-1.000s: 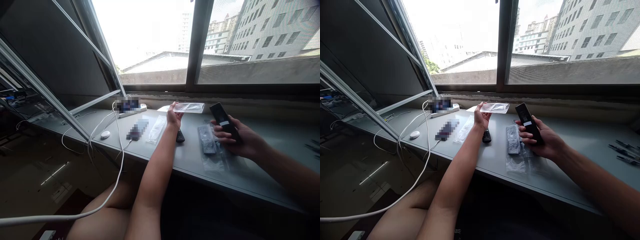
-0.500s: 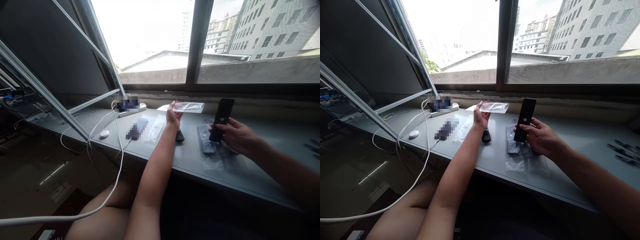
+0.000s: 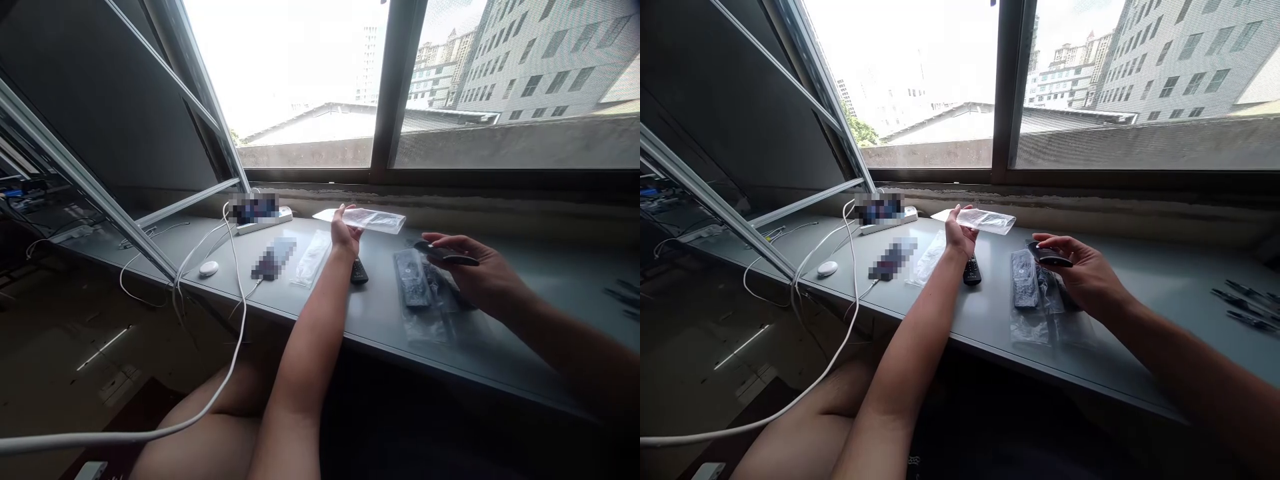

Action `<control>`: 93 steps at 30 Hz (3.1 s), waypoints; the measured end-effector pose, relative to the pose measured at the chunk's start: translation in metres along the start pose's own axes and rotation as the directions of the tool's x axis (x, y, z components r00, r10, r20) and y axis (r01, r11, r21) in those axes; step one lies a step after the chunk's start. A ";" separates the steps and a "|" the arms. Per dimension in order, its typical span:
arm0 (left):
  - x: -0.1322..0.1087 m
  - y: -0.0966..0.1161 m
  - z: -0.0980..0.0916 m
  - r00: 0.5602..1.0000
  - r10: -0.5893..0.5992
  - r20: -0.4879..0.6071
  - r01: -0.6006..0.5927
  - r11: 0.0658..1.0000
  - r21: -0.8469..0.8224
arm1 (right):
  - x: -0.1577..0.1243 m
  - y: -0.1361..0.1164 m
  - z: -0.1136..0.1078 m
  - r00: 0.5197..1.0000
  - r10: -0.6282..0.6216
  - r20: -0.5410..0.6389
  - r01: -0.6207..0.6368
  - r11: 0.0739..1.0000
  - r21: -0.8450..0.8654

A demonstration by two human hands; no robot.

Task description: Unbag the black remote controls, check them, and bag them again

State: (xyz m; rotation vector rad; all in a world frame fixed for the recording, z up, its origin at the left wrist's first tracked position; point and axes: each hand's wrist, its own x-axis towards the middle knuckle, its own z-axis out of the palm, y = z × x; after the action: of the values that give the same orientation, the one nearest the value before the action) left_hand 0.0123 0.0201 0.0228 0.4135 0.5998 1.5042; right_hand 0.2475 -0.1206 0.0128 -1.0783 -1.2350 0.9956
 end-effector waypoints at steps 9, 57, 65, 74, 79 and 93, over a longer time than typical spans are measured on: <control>0.001 0.015 -0.001 0.990 0.099 -0.101 -0.109 0.989 -0.097 | -0.004 -0.008 0.008 0.998 0.070 -0.004 -0.070 0.998 0.006; -0.027 -0.003 0.001 0.792 -0.360 0.494 0.057 0.848 0.527 | -0.010 -0.015 0.014 0.963 0.250 0.104 -0.262 0.959 0.112; -0.014 -0.002 0.005 0.932 -0.103 0.348 -0.006 0.955 0.297 | -0.007 -0.010 0.010 0.964 0.206 0.167 -0.221 0.973 0.075; -0.015 -0.007 0.001 0.815 -0.193 0.547 -0.052 0.915 0.400 | -0.009 -0.014 0.007 0.929 0.276 0.247 -0.266 0.961 -0.074; -0.021 -0.003 0.000 0.679 -0.334 0.654 -0.041 0.872 0.488 | -0.009 -0.013 0.010 0.940 0.281 0.192 -0.281 0.959 -0.026; -0.009 -0.007 0.001 0.855 -0.195 0.481 -0.012 0.920 0.393 | -0.008 -0.014 0.009 0.955 0.258 0.144 -0.262 0.965 0.009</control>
State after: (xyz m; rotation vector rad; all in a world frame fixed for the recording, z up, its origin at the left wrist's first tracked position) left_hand 0.0193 0.0107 0.0207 1.0419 0.4720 1.1061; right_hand 0.2379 -0.1309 0.0250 -1.1849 -1.2085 1.3062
